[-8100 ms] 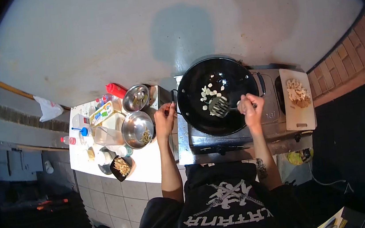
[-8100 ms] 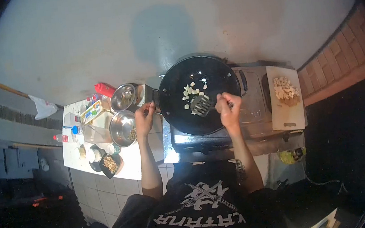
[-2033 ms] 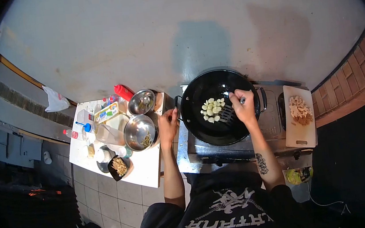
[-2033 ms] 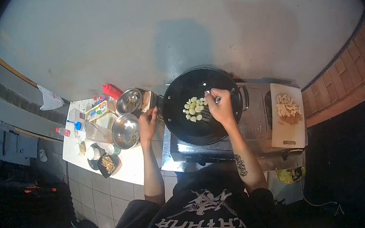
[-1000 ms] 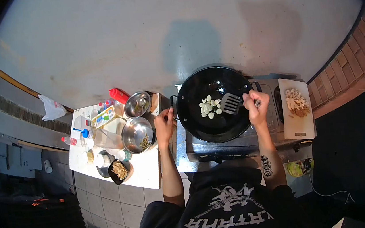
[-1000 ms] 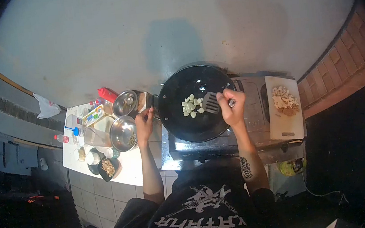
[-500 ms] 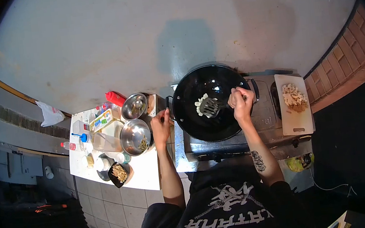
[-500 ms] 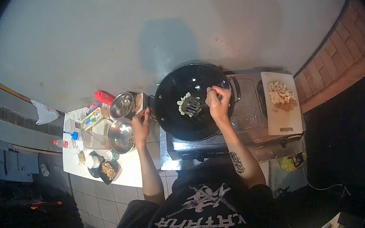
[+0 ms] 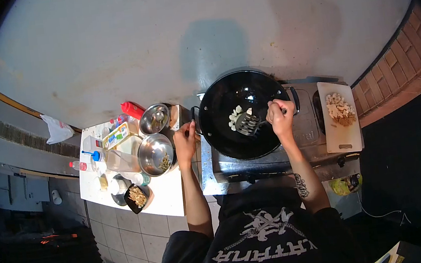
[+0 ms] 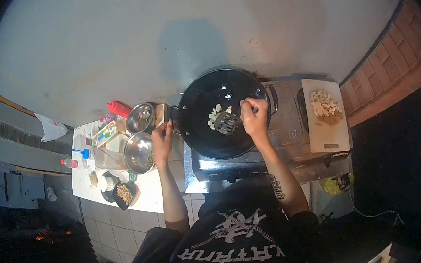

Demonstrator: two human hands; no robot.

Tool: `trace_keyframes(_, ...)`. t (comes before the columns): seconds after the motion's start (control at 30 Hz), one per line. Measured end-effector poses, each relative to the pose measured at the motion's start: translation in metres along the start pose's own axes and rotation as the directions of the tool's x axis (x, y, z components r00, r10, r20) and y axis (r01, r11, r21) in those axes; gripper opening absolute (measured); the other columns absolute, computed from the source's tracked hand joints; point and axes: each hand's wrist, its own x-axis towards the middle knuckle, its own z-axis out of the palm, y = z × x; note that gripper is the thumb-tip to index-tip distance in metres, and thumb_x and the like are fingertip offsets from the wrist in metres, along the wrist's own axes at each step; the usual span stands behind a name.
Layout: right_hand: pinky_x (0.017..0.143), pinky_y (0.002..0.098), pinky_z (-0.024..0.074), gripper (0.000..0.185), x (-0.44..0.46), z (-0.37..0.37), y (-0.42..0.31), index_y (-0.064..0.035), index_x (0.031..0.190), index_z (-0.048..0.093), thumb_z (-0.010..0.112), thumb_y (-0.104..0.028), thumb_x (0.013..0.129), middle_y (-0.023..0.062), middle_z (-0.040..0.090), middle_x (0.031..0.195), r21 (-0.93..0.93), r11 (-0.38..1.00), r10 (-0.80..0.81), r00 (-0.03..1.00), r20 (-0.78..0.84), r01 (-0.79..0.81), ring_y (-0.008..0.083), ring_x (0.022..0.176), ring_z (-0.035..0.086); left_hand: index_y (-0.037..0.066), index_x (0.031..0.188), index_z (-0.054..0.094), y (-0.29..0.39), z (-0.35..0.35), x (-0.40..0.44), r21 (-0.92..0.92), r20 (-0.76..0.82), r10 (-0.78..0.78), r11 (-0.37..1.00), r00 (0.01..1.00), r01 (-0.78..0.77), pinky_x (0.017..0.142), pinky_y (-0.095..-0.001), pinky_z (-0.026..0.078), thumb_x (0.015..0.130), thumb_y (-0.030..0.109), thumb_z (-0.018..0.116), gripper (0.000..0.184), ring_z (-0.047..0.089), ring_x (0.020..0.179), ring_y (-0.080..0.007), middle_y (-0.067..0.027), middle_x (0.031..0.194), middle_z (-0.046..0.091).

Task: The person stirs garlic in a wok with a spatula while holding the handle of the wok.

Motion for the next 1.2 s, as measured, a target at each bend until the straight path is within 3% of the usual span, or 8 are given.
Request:
trace_keyframes(0.1,0.039,0.0270,0.0227,0.037,0.000,0.000,-0.001,-0.0028,0.049,0.038,0.053,-0.001,0.083,-0.0022,0.038,0.045,-0.036,0.999,-0.003,1.000,-0.024,0.002,0.0050,0.039,0.034,-0.006,0.092,0.066,0.006,-0.002,0.000,-0.015,0.038,-0.056,0.998,0.998,0.057,0.056,-0.0300,0.044,0.094,0.031,0.056,0.038,0.058,0.056,-0.0140,-0.0121,0.060,0.063)
trace_keyframes(0.3,0.041,0.0285,0.0236,0.037,0.002,-0.001,0.008,-0.0022,0.050,0.037,0.054,-0.003,0.083,-0.0033,0.036,0.046,-0.152,0.987,-0.064,0.998,-0.018,0.060,0.0059,0.041,0.034,-0.007,0.094,0.066,-0.004,0.001,0.002,0.021,0.011,-0.025,0.999,1.000,0.025,0.057,-0.0311,0.045,0.093,0.030,0.057,0.038,0.059,0.057,-0.0163,-0.0151,0.065,0.064)
trace_keyframes(0.4,0.040,0.0280,0.0224,0.039,0.002,0.003,-0.010,-0.0044,0.050,0.035,0.054,-0.003,0.085,-0.0036,0.035,0.046,-0.115,0.993,0.014,1.000,-0.014,-0.015,0.0054,0.040,0.033,-0.007,0.094,0.066,-0.006,0.001,0.002,0.010,0.009,-0.011,1.000,1.000,0.011,0.058,-0.0320,0.046,0.093,0.031,0.057,0.039,0.059,0.058,-0.0173,-0.0160,0.067,0.064)
trace_keyframes(0.57,0.037,0.0253,0.0183,0.042,0.009,0.000,-0.028,-0.0082,0.051,0.032,0.051,0.001,0.087,-0.0042,0.031,0.046,0.237,0.971,-0.014,1.000,0.025,0.008,0.0038,0.038,0.026,-0.006,0.094,0.066,-0.008,0.001,0.001,0.032,0.008,-0.039,0.999,0.999,0.038,0.059,-0.0335,0.045,0.093,0.031,0.057,0.038,0.061,0.061,-0.0186,-0.0159,0.065,0.062)
trace_keyframes(0.77,0.037,0.0254,0.0174,0.042,0.003,0.006,-0.019,-0.0077,0.052,0.032,0.051,0.002,0.088,-0.0041,0.031,0.047,0.254,0.967,0.018,0.999,0.040,-0.028,0.0031,0.039,0.025,-0.005,0.091,0.066,-0.004,0.001,0.000,0.045,-0.001,-0.026,0.999,1.000,0.026,0.057,-0.0350,0.044,0.093,0.032,0.057,0.039,0.058,0.057,-0.0209,-0.0169,0.064,0.061)
trace_keyframes(0.97,0.041,0.0264,0.0202,0.040,0.001,0.007,0.007,-0.0048,0.052,0.035,0.053,-0.002,0.087,-0.0037,0.034,0.047,0.114,0.993,0.033,0.998,0.054,-0.039,0.0041,0.042,0.032,-0.003,0.089,0.066,-0.002,-0.001,0.002,0.094,0.017,-0.030,0.995,0.999,0.028,0.057,-0.0361,0.044,0.093,0.033,0.056,0.038,0.058,0.056,-0.0248,-0.0182,0.063,0.060)
trace_keyframes(1.07,0.042,0.0297,0.0230,0.036,0.002,0.007,0.011,-0.0004,0.051,0.037,0.056,-0.004,0.082,0.0004,0.036,0.045,-0.050,0.999,0.003,0.999,0.051,-0.001,0.0063,0.041,0.033,-0.004,0.088,0.066,-0.011,0.002,0.003,0.066,0.010,-0.026,0.997,1.000,0.025,0.060,-0.0353,0.047,0.093,0.033,0.057,0.038,0.063,0.062,-0.0241,-0.0191,0.067,0.063)
trace_keyframes(1.2,0.038,0.0246,0.0181,0.042,0.003,0.014,0.011,-0.0070,0.051,0.031,0.049,0.001,0.087,-0.0039,0.031,0.047,-0.141,0.981,-0.114,0.984,0.135,0.133,0.0032,0.039,0.026,-0.006,0.091,0.066,-0.002,-0.003,0.005,0.086,0.036,-0.061,0.995,0.997,0.058,0.063,-0.0338,0.049,0.092,0.031,0.058,0.037,0.066,0.066,-0.0236,-0.0189,0.072,0.065)
